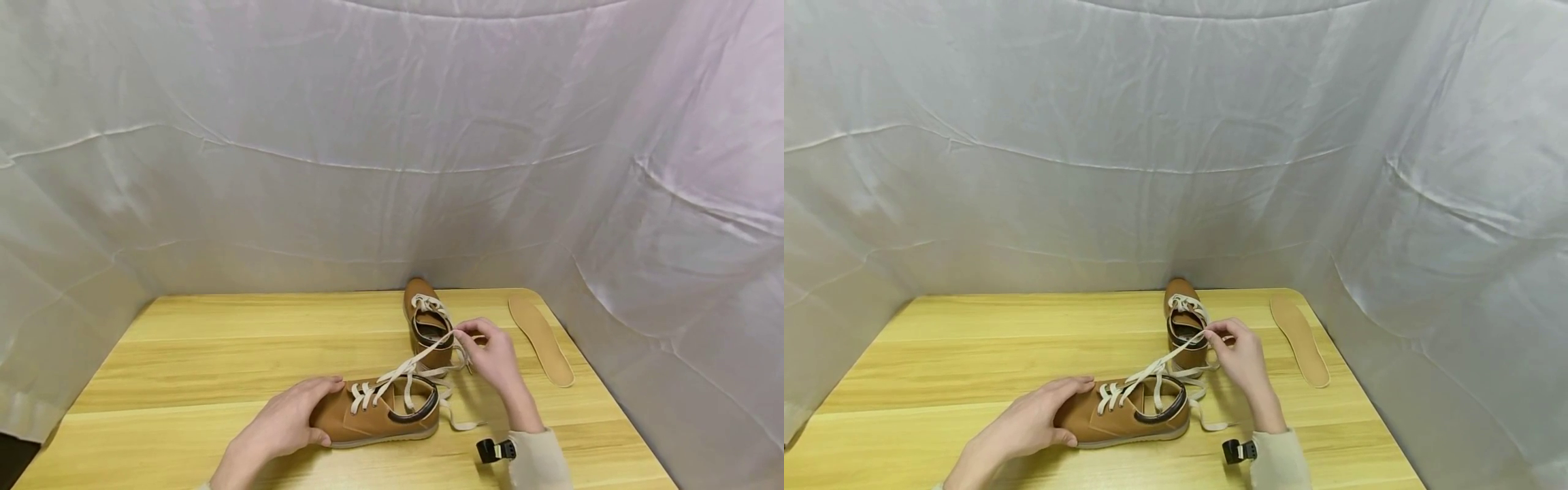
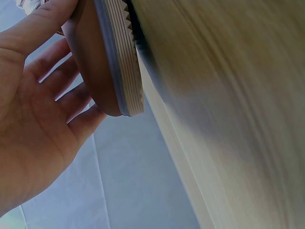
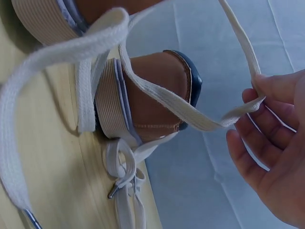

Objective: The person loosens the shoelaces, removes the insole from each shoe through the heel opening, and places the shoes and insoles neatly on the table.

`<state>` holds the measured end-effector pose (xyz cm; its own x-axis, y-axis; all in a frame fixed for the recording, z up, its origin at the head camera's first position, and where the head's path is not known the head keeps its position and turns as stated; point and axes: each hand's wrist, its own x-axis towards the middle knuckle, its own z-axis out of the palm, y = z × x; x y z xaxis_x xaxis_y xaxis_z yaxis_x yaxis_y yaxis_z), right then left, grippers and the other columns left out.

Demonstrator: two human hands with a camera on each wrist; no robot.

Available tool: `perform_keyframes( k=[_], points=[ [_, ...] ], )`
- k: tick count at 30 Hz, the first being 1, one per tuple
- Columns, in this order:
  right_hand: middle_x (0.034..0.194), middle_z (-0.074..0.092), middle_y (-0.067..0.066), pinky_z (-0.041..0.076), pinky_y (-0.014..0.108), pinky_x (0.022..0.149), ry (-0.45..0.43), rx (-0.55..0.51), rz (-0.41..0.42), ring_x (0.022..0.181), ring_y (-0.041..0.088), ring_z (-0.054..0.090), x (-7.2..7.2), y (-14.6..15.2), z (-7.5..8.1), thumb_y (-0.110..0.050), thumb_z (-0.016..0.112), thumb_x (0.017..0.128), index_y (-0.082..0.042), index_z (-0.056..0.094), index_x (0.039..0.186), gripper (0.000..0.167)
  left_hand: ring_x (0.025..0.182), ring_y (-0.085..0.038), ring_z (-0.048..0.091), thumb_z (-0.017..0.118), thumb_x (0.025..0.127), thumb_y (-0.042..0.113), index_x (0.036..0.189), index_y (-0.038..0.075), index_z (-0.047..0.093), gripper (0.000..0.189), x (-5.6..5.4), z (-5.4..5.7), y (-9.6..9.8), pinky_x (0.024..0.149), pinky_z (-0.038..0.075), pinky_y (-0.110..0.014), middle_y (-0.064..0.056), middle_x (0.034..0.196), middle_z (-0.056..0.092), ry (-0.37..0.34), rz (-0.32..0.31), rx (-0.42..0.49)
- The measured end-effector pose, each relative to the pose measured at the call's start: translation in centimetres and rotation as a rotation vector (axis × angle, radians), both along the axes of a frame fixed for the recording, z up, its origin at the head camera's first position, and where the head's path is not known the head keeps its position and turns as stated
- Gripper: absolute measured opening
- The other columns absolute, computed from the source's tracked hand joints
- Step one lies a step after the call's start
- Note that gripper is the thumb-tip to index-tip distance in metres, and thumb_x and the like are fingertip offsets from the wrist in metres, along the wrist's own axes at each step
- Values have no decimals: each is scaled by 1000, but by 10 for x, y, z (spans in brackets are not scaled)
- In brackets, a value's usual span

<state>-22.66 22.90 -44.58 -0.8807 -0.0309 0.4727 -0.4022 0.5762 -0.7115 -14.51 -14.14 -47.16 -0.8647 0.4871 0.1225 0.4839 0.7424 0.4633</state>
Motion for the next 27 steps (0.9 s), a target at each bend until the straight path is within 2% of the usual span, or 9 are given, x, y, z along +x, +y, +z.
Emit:
perform_keyframes(
  k=[5, 7, 10, 12, 14, 17, 22, 25, 27],
  points=[
    [98, 75, 7, 62, 29, 80, -54, 3, -4, 91, 21, 70, -1, 6, 0, -6, 78, 93, -5, 78, 98, 5, 136, -39, 54, 97, 66, 26, 147, 10, 58, 91, 0, 0, 0, 111, 44, -64, -13, 151, 56, -6, 1, 5],
    [96, 75, 8, 61, 27, 77, -94, 35, 43, 87, 19, 70, 1, 10, 1, -8, 77, 94, -5, 78, 98, 5, 136, -39, 54, 97, 66, 25, 147, 9, 58, 91, 0, 0, 0, 111, 44, -65, -13, 151, 56, -9, 1, 6],
    [93, 75, 4, 59, 26, 73, -202, 124, 132, 83, 16, 68, 3, 16, 2, -10, 76, 94, -7, 77, 98, 6, 136, -39, 54, 97, 66, 25, 147, 9, 58, 91, 0, 0, 0, 111, 44, -65, -13, 152, 56, -9, 2, 8],
    [92, 74, 2, 58, 27, 73, -261, 192, 192, 82, 15, 67, 4, 19, 2, -13, 75, 94, -8, 77, 99, 7, 136, -39, 54, 97, 66, 25, 146, 10, 58, 91, 0, -1, 0, 111, 44, -64, -12, 151, 56, -7, 3, 7],
    [94, 74, -2, 57, 28, 77, -301, 241, 217, 84, 13, 67, 4, 21, 1, -16, 75, 95, -11, 77, 101, 8, 136, -39, 55, 97, 66, 25, 146, 10, 59, 91, 0, -1, -1, 110, 45, -64, -12, 151, 57, -2, 6, 7],
    [98, 75, -3, 57, 31, 81, -304, 261, 238, 87, 13, 67, 3, 20, -1, -19, 74, 96, -12, 77, 103, 10, 135, -38, 55, 98, 65, 25, 145, 10, 59, 90, 1, -1, -1, 109, 46, -64, -11, 150, 58, 3, 7, 4],
    [100, 75, 0, 58, 28, 79, -307, 208, 235, 88, 18, 69, 3, 15, -1, -17, 75, 96, -12, 77, 105, 11, 136, -39, 55, 97, 65, 25, 146, 10, 59, 91, 2, 0, -1, 111, 45, -64, -13, 151, 57, 0, 3, 6],
    [103, 74, 0, 60, 28, 79, -272, 169, 231, 88, 18, 69, 4, 9, 1, -15, 76, 95, -13, 77, 105, 10, 136, -39, 55, 97, 65, 25, 146, 9, 58, 92, 2, 0, -1, 111, 45, -64, -13, 151, 57, -5, 1, 8],
    [106, 74, 0, 61, 30, 80, -238, 150, 256, 89, 17, 69, 5, 5, 3, -14, 76, 95, -12, 77, 106, 12, 136, -39, 54, 97, 64, 24, 146, 10, 58, 92, 2, 0, -1, 111, 44, -64, -13, 151, 56, -10, 2, 10]
  ],
)
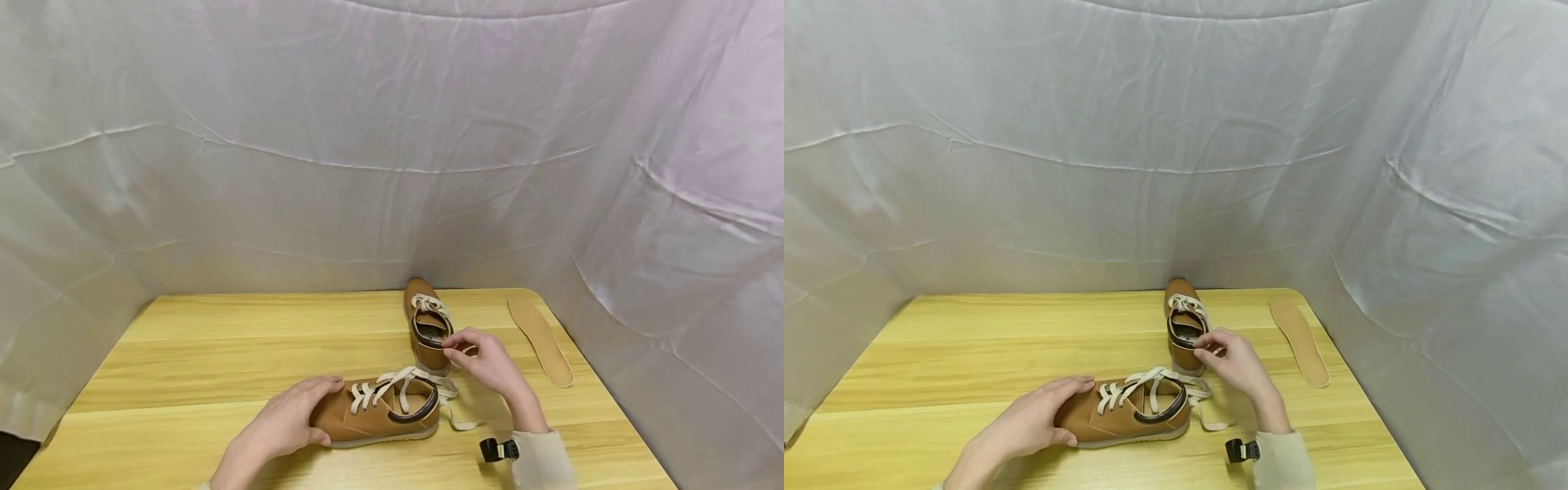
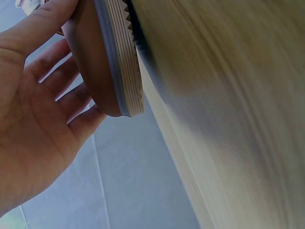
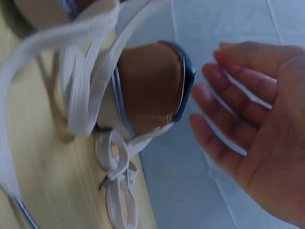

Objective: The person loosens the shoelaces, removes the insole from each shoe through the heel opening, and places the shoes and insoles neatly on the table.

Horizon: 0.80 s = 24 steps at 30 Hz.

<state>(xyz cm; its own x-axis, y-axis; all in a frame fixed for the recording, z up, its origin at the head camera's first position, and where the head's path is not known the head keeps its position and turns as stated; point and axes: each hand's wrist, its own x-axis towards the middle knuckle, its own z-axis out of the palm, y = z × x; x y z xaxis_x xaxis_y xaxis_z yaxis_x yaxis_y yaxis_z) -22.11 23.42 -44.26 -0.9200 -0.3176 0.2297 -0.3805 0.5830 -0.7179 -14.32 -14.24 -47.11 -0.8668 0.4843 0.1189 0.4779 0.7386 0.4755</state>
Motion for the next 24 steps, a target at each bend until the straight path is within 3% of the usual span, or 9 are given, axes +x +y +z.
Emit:
perform_keyframes(
  k=[6, 12, 17, 24],
  points=[
    [104, 75, -1, 61, 33, 81, 39, -51, 186, 89, 16, 69, 5, -14, 4, -16, 78, 94, -10, 77, 107, 15, 136, -40, 54, 97, 64, 24, 146, 9, 58, 93, 0, 1, 1, 111, 44, -66, -14, 151, 56, -4, 9, 2],
    [99, 75, 2, 61, 30, 75, 54, -115, 326, 85, 14, 67, 4, -28, -5, -13, 82, 91, -11, 78, 102, 12, 136, -39, 54, 97, 65, 25, 146, 10, 58, 92, 0, 1, 1, 111, 44, -64, -13, 151, 56, 3, 4, -6],
    [96, 75, 1, 59, 33, 74, 67, -98, 348, 85, 18, 66, 4, -33, -12, -13, 84, 88, -14, 79, 99, 11, 136, -39, 54, 97, 64, 25, 146, 10, 58, 92, 1, 1, 1, 111, 44, -64, -13, 152, 56, 4, -2, -6],
    [95, 75, -1, 57, 27, 74, 29, -23, 325, 83, 10, 64, 4, -35, -11, -14, 82, 90, -17, 79, 99, 10, 136, -39, 54, 97, 65, 25, 146, 9, 58, 92, 1, 0, 1, 111, 44, -65, -13, 152, 56, -1, 6, 0]
  ],
)
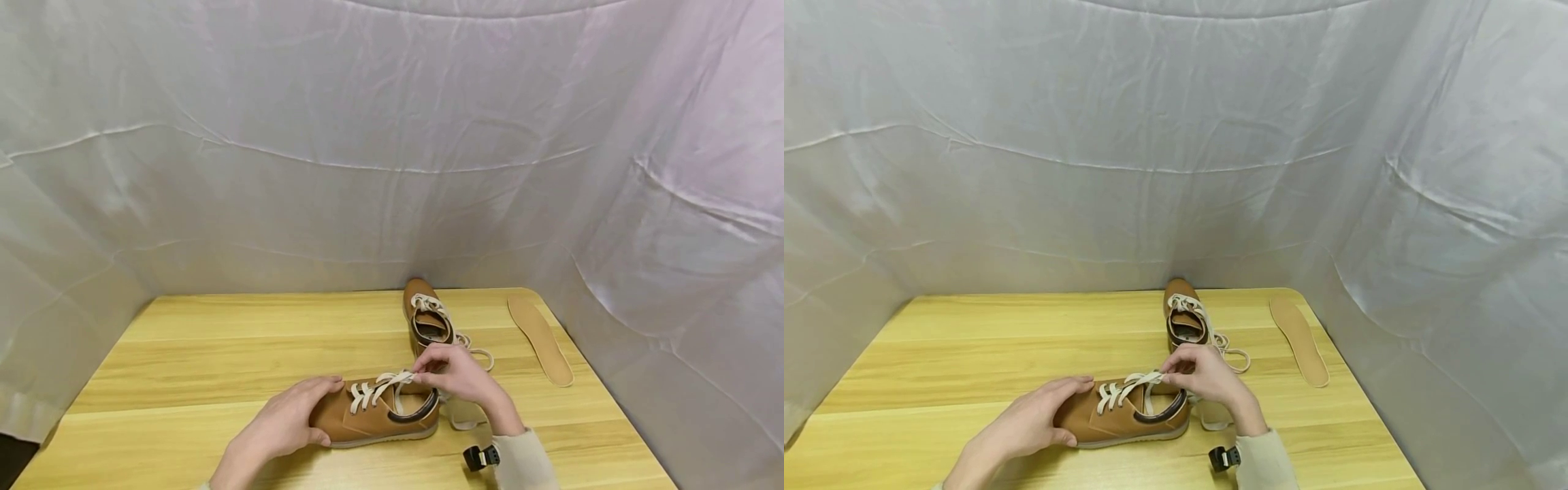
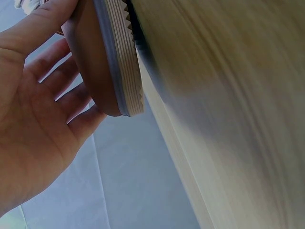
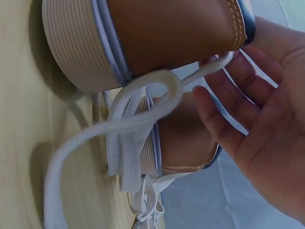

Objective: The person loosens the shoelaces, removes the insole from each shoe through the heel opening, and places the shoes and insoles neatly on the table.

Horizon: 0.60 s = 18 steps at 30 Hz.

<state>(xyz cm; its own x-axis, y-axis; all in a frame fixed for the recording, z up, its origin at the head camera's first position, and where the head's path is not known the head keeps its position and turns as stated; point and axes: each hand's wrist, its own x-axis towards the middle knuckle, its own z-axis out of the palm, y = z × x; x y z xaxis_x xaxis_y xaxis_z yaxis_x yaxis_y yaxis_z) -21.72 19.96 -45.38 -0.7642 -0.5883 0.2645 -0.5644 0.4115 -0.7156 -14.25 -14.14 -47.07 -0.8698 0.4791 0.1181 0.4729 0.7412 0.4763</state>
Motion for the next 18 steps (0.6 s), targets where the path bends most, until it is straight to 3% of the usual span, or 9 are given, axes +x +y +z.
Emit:
perform_keyframes(
  k=[6, 18],
  points=[
    [95, 75, 5, 58, 27, 74, 42, 5, -6, 85, 8, 64, -1, -1, 1, -10, 80, 91, -15, 80, 98, 8, 136, -39, 54, 97, 65, 26, 147, 10, 58, 92, -1, -1, 0, 112, 44, -64, -13, 152, 56, 2, 3, -5],
    [97, 73, -7, 59, 26, 75, 174, -56, -153, 86, 9, 66, -2, 4, 0, -1, 80, 88, -15, 79, 95, 15, 136, -38, 55, 97, 64, 26, 146, 10, 59, 91, -1, -1, 1, 112, 44, -64, -13, 151, 56, 10, 1, -8]
  ],
)
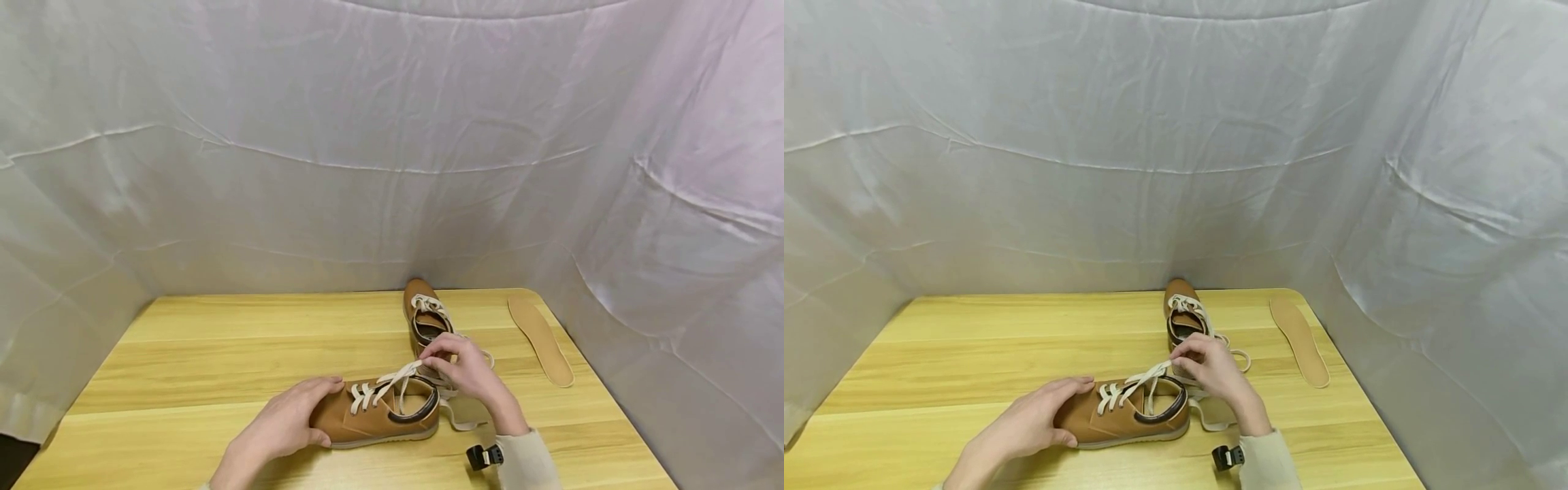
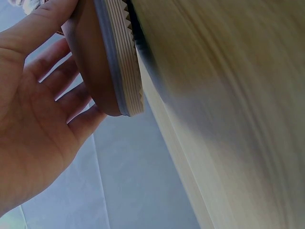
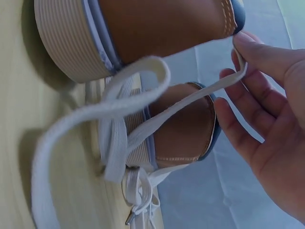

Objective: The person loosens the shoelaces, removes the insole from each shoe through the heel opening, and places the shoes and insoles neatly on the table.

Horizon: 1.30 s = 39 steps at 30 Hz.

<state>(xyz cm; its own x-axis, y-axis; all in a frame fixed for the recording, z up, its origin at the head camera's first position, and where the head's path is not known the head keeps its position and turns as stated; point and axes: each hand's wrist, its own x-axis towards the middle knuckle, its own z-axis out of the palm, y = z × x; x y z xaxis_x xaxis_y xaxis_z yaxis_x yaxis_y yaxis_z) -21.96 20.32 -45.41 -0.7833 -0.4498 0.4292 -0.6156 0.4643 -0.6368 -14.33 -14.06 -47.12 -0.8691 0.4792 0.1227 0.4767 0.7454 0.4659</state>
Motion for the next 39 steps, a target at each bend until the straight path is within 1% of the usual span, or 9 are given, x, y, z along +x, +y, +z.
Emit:
perform_keyframes(
  k=[5, 13, 18, 24, 28, 31, 35, 37, 39],
  points=[
    [98, 74, -5, 61, 28, 79, 20, -52, -61, 90, 11, 69, -2, 6, 0, -2, 80, 89, -14, 79, 96, 14, 136, -38, 55, 97, 64, 26, 146, 10, 59, 92, 1, 1, -1, 112, 44, -64, -12, 152, 56, -4, 3, 1],
    [97, 74, -1, 62, 30, 78, 52, -85, -129, 83, 15, 69, -8, 18, 0, -1, 77, 91, -11, 77, 99, 13, 136, -38, 55, 97, 65, 25, 146, 10, 59, 91, 0, 1, -2, 111, 44, -64, -12, 151, 56, -5, 2, -1],
    [97, 74, -2, 62, 33, 79, 8, -53, -157, 84, 13, 68, -8, 23, 2, -2, 78, 91, -11, 77, 100, 12, 136, -38, 55, 97, 65, 25, 146, 10, 59, 90, 0, 0, -2, 111, 44, -64, -12, 151, 57, -9, 7, 0],
    [98, 73, -4, 61, 33, 79, -127, 30, -97, 86, 10, 67, -8, 26, 3, -7, 78, 91, -11, 78, 101, 11, 137, -39, 54, 97, 64, 25, 147, 10, 58, 92, 0, 1, -2, 111, 43, -66, -12, 153, 55, -17, 18, 1],
    [103, 74, -5, 61, 32, 80, -110, 17, -53, 89, 11, 68, -6, 22, 5, -10, 78, 93, -9, 78, 105, 13, 137, -39, 53, 97, 65, 26, 147, 11, 57, 92, -2, 2, -1, 111, 43, -67, -12, 153, 55, -16, 10, 5],
    [103, 74, -6, 60, 30, 80, -93, 2, -11, 89, 11, 68, -3, 17, 7, -16, 79, 94, -12, 78, 106, 13, 137, -39, 53, 97, 66, 26, 147, 11, 58, 92, -3, 3, 0, 111, 44, -66, -12, 152, 55, -15, 0, 9],
    [97, 73, -5, 59, 28, 74, -150, 3, 94, 83, 11, 66, 1, 10, 9, -20, 82, 91, -15, 78, 101, 12, 138, -38, 53, 97, 65, 26, 147, 12, 58, 92, -4, 3, 1, 112, 43, -66, -11, 153, 55, -16, 3, 9],
    [95, 72, -4, 58, 27, 71, -190, 9, 120, 81, 12, 64, 2, 8, 9, -20, 84, 89, -15, 78, 99, 12, 138, -39, 53, 97, 65, 26, 147, 11, 57, 92, -4, 4, 0, 112, 43, -66, -12, 153, 55, -14, -3, 6],
    [92, 72, -4, 57, 26, 69, -217, 17, 118, 79, 13, 63, 5, 8, 9, -18, 86, 87, -17, 78, 96, 12, 137, -39, 53, 97, 65, 26, 147, 10, 57, 92, -3, 4, 1, 112, 42, -67, -13, 153, 55, -15, -12, 9]
  ],
)
